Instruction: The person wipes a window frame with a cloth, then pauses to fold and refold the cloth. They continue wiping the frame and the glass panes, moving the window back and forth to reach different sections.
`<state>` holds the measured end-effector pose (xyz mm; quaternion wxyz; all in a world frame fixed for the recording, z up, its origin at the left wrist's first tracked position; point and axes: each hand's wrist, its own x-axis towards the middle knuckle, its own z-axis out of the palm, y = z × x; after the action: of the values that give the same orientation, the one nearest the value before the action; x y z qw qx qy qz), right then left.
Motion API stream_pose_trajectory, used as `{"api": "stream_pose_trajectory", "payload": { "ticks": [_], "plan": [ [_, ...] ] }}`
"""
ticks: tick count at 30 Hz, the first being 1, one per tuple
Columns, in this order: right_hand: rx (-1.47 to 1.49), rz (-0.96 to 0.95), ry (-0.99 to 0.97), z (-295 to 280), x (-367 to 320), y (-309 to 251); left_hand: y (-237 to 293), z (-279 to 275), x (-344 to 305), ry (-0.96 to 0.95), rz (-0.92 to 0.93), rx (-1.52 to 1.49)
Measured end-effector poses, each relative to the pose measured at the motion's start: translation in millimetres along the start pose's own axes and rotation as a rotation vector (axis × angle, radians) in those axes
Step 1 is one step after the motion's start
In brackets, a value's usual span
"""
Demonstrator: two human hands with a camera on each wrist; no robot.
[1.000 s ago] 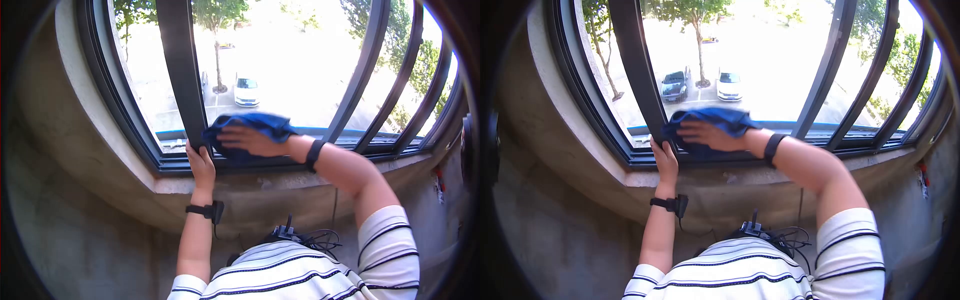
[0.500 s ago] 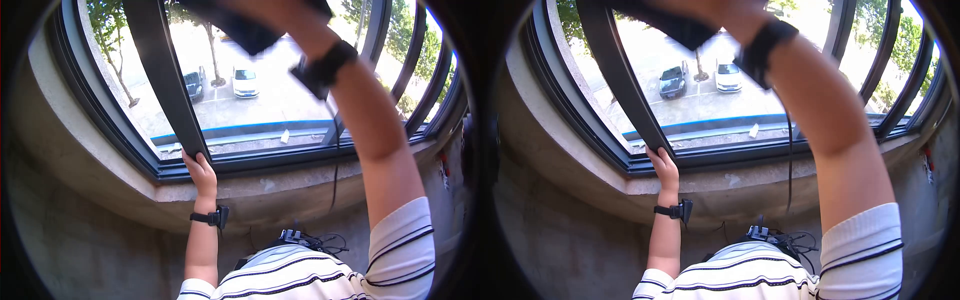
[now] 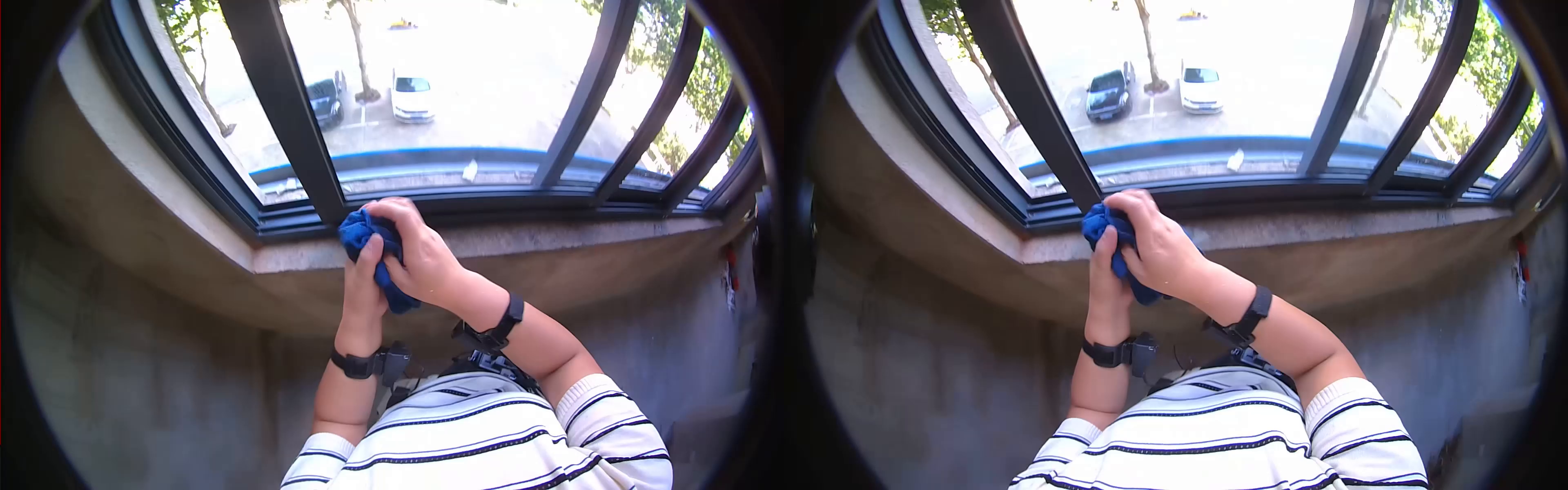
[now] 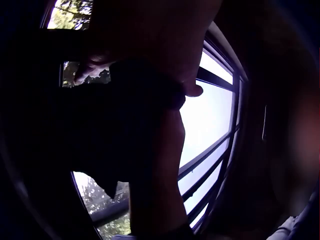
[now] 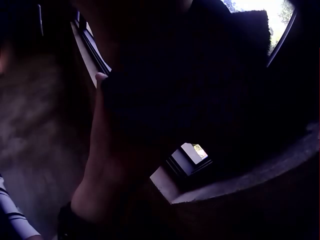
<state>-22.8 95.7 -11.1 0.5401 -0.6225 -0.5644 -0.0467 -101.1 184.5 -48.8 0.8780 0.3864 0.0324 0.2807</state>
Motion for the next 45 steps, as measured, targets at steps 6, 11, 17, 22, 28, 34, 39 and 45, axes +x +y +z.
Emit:
{"api": "stream_pose_trajectory", "payload": {
  "ticks": [6,11,17,22,28,34,39,45],
  "plan": [
    [0.64,0.705,0.155,-68,-90,-6,-9,40,-5,-0.033,0.186,-0.046],
    [1.646,1.054,0.32,-86,-136,-16,-80,92,-29,-0.399,-0.092,0.111],
    [1.437,0.878,0.963,-152,-209,14,-168,142,-68,0.08,-0.352,-0.079],
    [-0.376,0.304,0.394,-181,-255,-15,-220,141,-91,-0.245,-0.586,0.149],
    [-0.607,0.112,0.007,-222,-303,-40,-236,203,-88,-0.568,-1.03,0.445],
    [-0.759,0.098,-0.077,-260,-334,-61,-256,228,-96,-0.548,-1.182,0.088],
    [-0.352,0.444,0.388,-275,-358,-68,-243,242,-103,-0.519,-0.189,0.344],
    [1.535,0.698,0.769,-277,-334,-91,-237,259,-147,-0.839,0.282,0.433]
  ]
}}
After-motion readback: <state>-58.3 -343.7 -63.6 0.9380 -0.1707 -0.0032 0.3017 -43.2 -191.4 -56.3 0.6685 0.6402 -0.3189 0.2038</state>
